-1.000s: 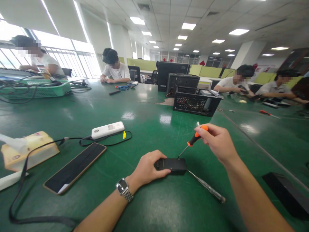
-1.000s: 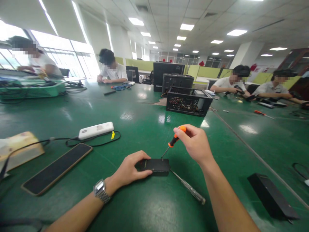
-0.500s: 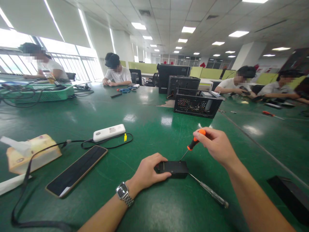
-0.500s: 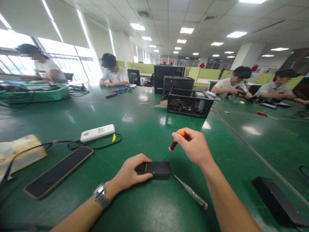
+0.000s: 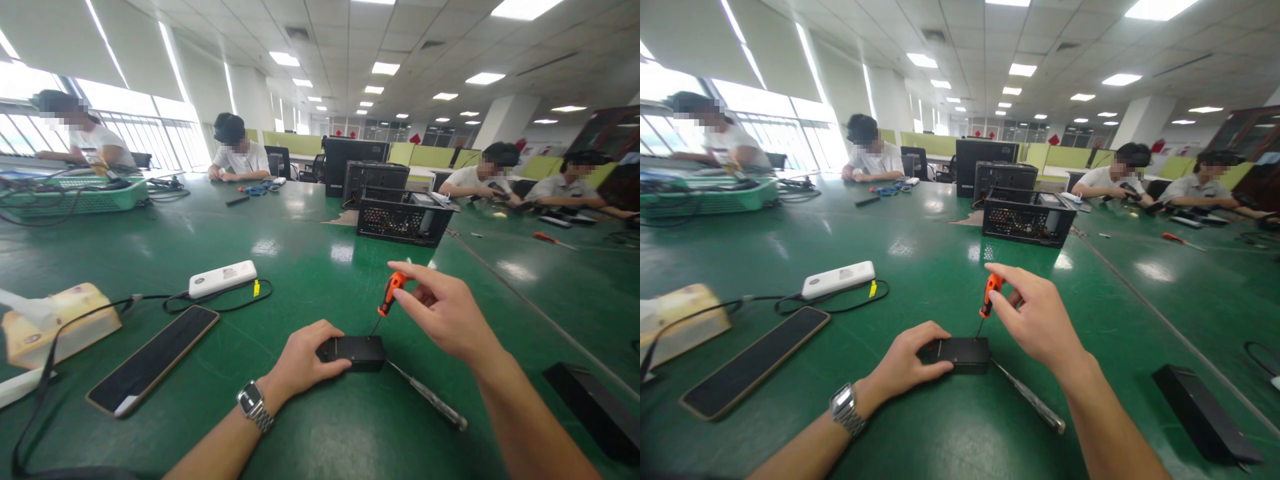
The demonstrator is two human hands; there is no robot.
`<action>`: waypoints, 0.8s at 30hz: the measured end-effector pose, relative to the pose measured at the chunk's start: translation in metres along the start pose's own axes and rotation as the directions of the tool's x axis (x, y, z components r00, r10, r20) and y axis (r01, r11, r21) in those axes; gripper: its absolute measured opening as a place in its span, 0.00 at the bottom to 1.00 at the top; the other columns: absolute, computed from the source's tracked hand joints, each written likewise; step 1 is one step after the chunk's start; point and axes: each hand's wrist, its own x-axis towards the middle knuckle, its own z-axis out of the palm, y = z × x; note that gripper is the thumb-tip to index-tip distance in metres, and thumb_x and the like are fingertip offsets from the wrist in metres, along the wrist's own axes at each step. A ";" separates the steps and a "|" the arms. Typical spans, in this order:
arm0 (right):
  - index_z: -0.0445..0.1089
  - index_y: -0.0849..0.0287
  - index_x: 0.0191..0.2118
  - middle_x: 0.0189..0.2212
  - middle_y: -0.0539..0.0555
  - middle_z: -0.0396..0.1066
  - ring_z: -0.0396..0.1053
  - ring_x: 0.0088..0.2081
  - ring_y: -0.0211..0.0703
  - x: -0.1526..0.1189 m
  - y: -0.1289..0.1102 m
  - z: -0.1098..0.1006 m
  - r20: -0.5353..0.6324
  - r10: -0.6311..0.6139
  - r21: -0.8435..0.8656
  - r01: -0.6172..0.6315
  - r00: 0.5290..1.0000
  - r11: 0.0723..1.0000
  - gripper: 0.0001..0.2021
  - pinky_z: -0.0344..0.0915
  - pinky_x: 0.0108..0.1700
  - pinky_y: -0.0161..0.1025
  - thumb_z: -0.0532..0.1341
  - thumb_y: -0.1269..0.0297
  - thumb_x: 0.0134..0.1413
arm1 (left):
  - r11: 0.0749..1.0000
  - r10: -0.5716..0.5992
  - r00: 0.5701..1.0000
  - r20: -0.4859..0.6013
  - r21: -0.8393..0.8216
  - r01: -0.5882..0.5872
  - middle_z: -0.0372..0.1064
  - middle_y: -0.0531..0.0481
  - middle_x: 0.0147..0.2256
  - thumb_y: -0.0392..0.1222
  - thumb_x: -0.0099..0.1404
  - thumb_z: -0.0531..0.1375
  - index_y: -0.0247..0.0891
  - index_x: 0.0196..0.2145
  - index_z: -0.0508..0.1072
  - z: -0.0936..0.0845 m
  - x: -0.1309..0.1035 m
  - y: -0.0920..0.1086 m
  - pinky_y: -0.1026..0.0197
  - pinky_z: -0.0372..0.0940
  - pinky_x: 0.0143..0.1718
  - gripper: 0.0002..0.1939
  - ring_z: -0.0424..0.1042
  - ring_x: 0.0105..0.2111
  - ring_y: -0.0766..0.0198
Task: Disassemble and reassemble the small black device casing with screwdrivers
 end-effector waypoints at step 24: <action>0.73 0.55 0.39 0.35 0.52 0.76 0.72 0.36 0.44 0.000 -0.004 -0.007 0.033 -0.102 -0.131 0.105 0.994 0.986 0.09 0.66 0.39 0.39 0.55 0.61 0.62 | 0.997 -0.074 0.996 -0.039 -0.023 0.073 0.70 0.51 0.34 0.41 0.54 0.68 0.40 0.39 0.72 0.005 -0.004 0.002 0.62 0.63 0.36 0.15 0.69 0.33 0.60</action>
